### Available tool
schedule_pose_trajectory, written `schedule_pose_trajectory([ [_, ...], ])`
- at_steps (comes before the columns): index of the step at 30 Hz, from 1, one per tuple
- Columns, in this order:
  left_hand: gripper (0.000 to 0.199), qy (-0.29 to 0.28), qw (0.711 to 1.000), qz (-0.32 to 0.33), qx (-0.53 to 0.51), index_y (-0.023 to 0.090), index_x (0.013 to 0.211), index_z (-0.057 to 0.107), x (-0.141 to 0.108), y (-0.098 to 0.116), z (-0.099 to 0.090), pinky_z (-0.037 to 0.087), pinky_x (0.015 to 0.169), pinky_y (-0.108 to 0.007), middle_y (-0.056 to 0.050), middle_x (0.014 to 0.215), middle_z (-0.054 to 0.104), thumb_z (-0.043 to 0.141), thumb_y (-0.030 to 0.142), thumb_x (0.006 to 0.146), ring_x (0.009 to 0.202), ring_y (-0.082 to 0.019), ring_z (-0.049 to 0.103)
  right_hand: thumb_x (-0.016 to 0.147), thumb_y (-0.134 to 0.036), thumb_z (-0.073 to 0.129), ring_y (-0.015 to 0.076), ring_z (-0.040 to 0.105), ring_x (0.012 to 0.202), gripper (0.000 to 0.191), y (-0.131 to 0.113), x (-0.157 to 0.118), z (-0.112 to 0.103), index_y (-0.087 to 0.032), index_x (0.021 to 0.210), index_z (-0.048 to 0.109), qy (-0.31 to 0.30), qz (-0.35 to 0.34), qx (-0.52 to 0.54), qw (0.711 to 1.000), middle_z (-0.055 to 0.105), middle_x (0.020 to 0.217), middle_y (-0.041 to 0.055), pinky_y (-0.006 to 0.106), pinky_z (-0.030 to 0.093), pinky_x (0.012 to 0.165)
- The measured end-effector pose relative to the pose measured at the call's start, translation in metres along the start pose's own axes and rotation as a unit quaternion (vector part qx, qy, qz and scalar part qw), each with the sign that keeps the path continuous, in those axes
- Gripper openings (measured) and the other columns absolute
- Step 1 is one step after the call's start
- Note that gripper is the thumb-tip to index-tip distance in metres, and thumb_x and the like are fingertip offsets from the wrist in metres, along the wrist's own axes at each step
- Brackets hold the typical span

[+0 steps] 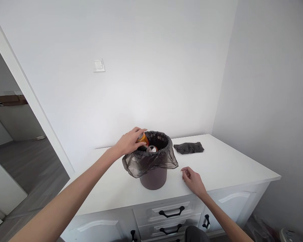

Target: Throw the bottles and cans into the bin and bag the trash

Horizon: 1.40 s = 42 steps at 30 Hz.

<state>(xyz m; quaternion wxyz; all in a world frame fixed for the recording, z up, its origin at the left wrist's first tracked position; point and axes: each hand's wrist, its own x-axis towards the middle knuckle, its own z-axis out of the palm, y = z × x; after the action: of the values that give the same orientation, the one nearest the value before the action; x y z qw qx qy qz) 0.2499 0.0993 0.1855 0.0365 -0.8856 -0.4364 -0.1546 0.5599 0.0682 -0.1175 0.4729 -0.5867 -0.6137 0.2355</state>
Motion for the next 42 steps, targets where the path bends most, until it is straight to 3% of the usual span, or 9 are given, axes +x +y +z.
schedule_pose_trajectory([
  [5, 0.071, -0.064, 0.997, 0.0, -0.043, 0.024, 0.15, 0.049, 0.004, 0.008, 0.001, 0.048, 0.104, -0.043, -0.012, 0.145, 0.059, 0.062, 0.055, 0.088, 0.128, -0.032, 0.059, 0.09, -0.045, 0.047, 0.0216, 0.065, 0.067, 0.029, -0.004, -0.002, -0.001, -0.024, 0.099, 0.065, 0.005, 0.005, 0.002, 1.0, 0.07, 0.071, 0.0003, 0.033, 0.049, 0.069],
  [8, 0.073, -0.064, 0.994, -0.003, -0.088, 0.026, 0.151, 0.049, 0.001, 0.013, -0.001, 0.043, 0.113, -0.042, -0.009, 0.152, 0.057, 0.059, 0.064, 0.09, 0.138, -0.031, 0.053, 0.09, -0.044, 0.047, 0.0216, 0.065, 0.066, 0.028, -0.005, -0.002, -0.001, -0.024, 0.099, 0.065, 0.006, 0.006, 0.003, 1.0, 0.069, 0.07, 0.0001, 0.033, 0.049, 0.069],
  [12, 0.062, 0.01, 0.99, -0.038, -0.138, 0.029, 0.143, 0.058, -0.012, 0.011, -0.006, 0.043, 0.114, -0.041, -0.005, 0.15, 0.059, 0.043, 0.069, 0.098, 0.137, -0.029, 0.055, 0.09, -0.043, 0.047, 0.0219, 0.065, 0.068, 0.028, -0.005, -0.002, -0.002, -0.024, 0.1, 0.064, 0.001, 0.006, 0.0, 1.0, 0.069, 0.071, 0.0002, 0.033, 0.049, 0.07],
  [16, 0.059, 0.107, 0.977, -0.101, -0.155, 0.025, 0.135, 0.062, -0.029, -0.009, -0.002, 0.044, 0.114, -0.043, -0.007, 0.145, 0.063, 0.036, 0.066, 0.101, 0.135, -0.029, 0.056, 0.09, -0.043, 0.046, 0.022, 0.065, 0.068, 0.027, -0.006, -0.003, -0.002, -0.025, 0.1, 0.064, 0.002, 0.005, -0.006, 1.0, 0.069, 0.071, 0.0, 0.034, 0.049, 0.071],
  [21, 0.06, 0.188, 0.938, -0.219, -0.192, 0.024, 0.134, 0.059, -0.07, -0.055, 0.029, 0.049, 0.107, -0.047, -0.011, 0.145, 0.062, 0.039, 0.068, 0.099, 0.135, -0.032, 0.056, 0.089, -0.043, 0.047, 0.0219, 0.066, 0.068, 0.028, -0.007, -0.003, -0.003, -0.024, 0.1, 0.065, 0.006, 0.003, -0.004, 1.0, 0.07, 0.071, 0.0003, 0.033, 0.049, 0.071],
  [26, 0.059, 0.124, 0.925, -0.293, -0.208, 0.026, 0.128, 0.061, -0.141, -0.111, 0.081, 0.052, 0.104, -0.047, -0.011, 0.143, 0.064, 0.046, 0.071, 0.093, 0.132, -0.034, 0.059, 0.089, -0.045, 0.047, 0.0219, 0.065, 0.066, 0.03, -0.007, -0.003, -0.003, -0.024, 0.099, 0.066, 0.011, 0.0, 0.001, 1.0, 0.069, 0.07, 0.0006, 0.033, 0.049, 0.069],
  [29, 0.06, 0.117, 0.91, -0.338, -0.207, 0.025, 0.125, 0.062, -0.186, -0.134, 0.108, 0.053, 0.103, -0.047, -0.011, 0.139, 0.067, 0.044, 0.072, 0.093, 0.13, -0.033, 0.062, 0.09, -0.046, 0.047, 0.0217, 0.065, 0.066, 0.029, -0.006, -0.003, -0.002, -0.024, 0.099, 0.065, 0.008, -0.001, -0.004, 1.0, 0.069, 0.071, 0.0005, 0.033, 0.049, 0.069],
  [35, 0.053, 0.116, 0.897, -0.374, -0.206, 0.029, 0.122, 0.065, -0.24, -0.142, 0.137, 0.055, 0.102, -0.045, -0.006, 0.135, 0.07, 0.044, 0.069, 0.093, 0.126, -0.032, 0.065, 0.092, -0.044, 0.045, 0.0219, 0.064, 0.069, 0.027, -0.005, -0.004, -0.001, -0.024, 0.101, 0.062, -0.004, 0.005, -0.021, 1.0, 0.068, 0.072, 0.0002, 0.034, 0.048, 0.072],
  [42, 0.05, 0.134, 0.896, -0.373, -0.199, 0.03, 0.118, 0.066, -0.243, -0.139, 0.141, 0.056, 0.098, -0.043, -0.004, 0.134, 0.071, 0.047, 0.068, 0.091, 0.126, -0.032, 0.065, 0.091, -0.044, 0.046, 0.0215, 0.064, 0.069, 0.028, -0.005, -0.004, -0.002, -0.024, 0.102, 0.063, -0.004, 0.007, -0.02, 1.0, 0.069, 0.071, -0.0004, 0.033, 0.049, 0.072],
])
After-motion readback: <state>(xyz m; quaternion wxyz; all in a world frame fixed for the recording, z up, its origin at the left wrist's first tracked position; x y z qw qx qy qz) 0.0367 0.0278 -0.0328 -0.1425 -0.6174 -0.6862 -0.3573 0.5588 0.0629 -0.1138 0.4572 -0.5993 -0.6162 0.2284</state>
